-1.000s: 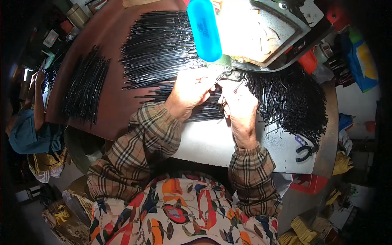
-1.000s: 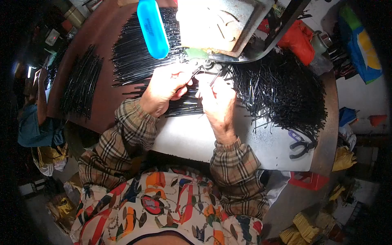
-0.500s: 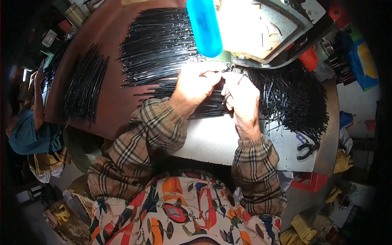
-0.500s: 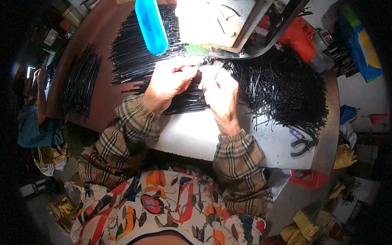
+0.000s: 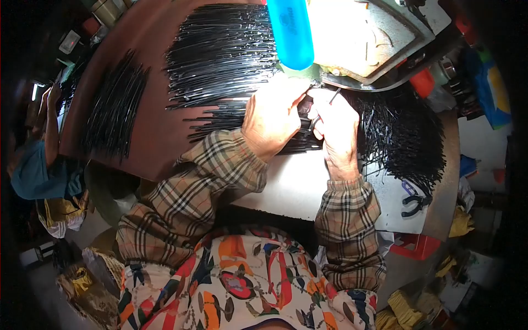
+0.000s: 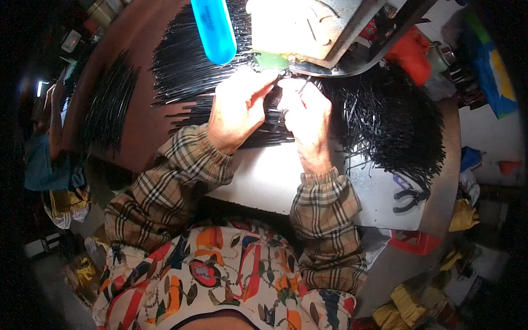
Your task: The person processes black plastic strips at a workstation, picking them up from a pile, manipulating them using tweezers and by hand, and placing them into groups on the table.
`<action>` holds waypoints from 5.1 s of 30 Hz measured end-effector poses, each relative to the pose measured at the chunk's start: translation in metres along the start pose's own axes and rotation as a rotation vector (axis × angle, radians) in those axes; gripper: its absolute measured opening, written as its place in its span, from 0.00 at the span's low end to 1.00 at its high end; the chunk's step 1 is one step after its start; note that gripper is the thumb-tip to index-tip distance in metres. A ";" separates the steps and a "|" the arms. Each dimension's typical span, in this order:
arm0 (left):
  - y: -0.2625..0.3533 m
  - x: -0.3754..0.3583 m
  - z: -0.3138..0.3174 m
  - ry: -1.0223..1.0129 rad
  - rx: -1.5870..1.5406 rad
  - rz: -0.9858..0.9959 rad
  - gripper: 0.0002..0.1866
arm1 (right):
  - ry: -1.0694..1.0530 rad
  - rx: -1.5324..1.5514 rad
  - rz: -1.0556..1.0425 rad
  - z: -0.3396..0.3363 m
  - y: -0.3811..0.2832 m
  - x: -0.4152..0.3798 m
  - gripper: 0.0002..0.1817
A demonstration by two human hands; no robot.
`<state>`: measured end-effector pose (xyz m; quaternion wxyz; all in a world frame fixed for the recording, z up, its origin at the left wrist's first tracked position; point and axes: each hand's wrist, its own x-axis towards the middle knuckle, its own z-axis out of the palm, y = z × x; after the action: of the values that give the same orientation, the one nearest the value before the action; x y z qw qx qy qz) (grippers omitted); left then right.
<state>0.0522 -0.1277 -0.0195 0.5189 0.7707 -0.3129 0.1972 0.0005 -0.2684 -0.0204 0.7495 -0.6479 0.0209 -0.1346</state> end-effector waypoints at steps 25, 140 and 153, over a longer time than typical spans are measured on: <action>0.008 0.000 0.002 -0.003 0.147 0.042 0.18 | -0.006 -0.006 -0.015 -0.002 0.007 0.001 0.13; -0.039 0.054 -0.030 -0.478 -0.624 -0.448 0.11 | 0.251 0.396 0.129 -0.018 -0.004 0.011 0.06; 0.034 -0.028 -0.064 -0.022 -1.207 -0.836 0.08 | -0.119 -0.204 0.107 -0.014 -0.033 -0.111 0.14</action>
<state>0.0092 -0.0696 0.0107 0.8817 0.4076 -0.0521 -0.2316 -0.1148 -0.2607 -0.0062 0.6857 -0.7255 0.0244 -0.0528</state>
